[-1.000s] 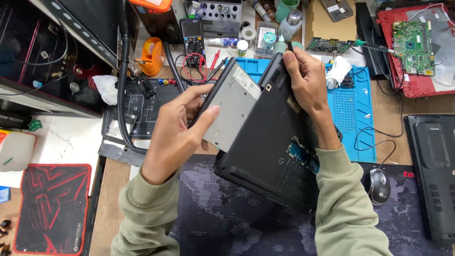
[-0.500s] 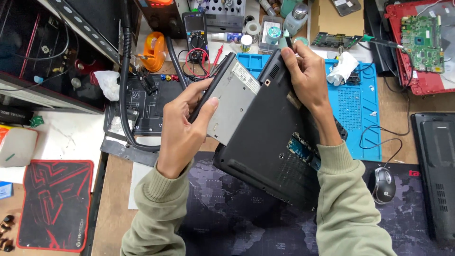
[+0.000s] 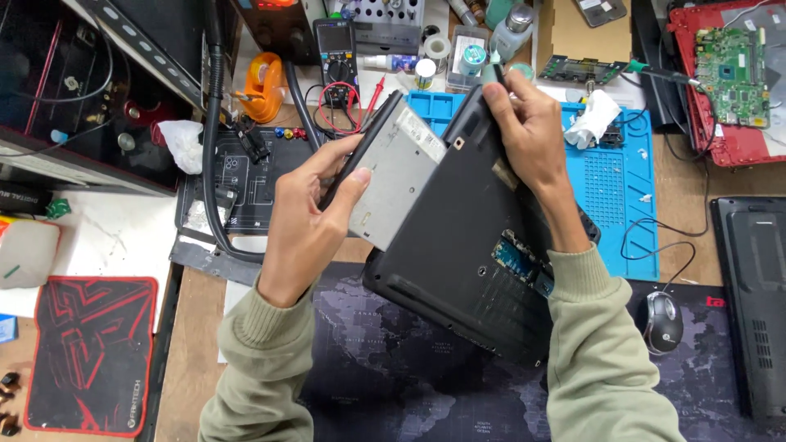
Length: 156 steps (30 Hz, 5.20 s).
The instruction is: Removing screws from the back panel of a laptop and extracting the optical drive using a screwdriver.
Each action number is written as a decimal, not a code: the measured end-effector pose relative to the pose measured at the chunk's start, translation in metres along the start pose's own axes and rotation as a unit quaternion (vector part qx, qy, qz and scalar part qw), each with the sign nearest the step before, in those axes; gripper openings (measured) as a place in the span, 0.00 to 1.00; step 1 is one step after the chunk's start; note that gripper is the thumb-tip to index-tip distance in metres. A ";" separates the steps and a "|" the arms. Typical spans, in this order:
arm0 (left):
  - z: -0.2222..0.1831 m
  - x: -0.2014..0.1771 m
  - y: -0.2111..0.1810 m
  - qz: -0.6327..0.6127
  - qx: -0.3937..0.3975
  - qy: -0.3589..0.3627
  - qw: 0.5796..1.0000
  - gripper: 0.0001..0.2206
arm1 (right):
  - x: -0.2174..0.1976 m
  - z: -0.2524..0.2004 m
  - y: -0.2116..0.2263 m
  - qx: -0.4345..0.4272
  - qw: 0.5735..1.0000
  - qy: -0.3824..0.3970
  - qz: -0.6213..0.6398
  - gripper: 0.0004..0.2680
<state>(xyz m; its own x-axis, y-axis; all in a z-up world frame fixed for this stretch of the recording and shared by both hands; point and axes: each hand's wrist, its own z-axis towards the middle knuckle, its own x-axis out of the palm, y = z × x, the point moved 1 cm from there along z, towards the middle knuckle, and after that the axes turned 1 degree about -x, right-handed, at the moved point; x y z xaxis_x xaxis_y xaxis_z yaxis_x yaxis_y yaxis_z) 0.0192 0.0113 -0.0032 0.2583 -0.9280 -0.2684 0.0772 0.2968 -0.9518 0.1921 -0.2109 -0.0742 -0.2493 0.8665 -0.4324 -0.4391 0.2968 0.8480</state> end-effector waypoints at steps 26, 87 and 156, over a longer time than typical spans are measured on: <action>-0.032 0.032 0.027 -0.034 -0.088 -0.041 0.995 0.11 | -0.002 0.001 0.002 -0.031 0.999 -0.014 0.011 0.16; -0.112 -0.053 0.167 -0.302 -0.158 -0.274 0.899 0.14 | 0.196 -0.106 0.110 0.110 0.969 0.202 -0.092 0.28; -0.182 -0.207 0.269 0.056 -0.123 -0.381 0.915 0.15 | 0.470 -0.127 0.115 -0.273 0.930 0.144 -0.202 0.15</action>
<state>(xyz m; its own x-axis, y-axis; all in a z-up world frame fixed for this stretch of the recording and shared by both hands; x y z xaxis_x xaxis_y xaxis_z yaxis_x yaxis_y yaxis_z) -0.1885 0.2420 -0.2310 0.8550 -0.4407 -0.2734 -0.1846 0.2339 -0.9546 -0.0856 0.1792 -0.2185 -0.1551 0.5628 -0.8119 -0.8996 0.2591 0.3515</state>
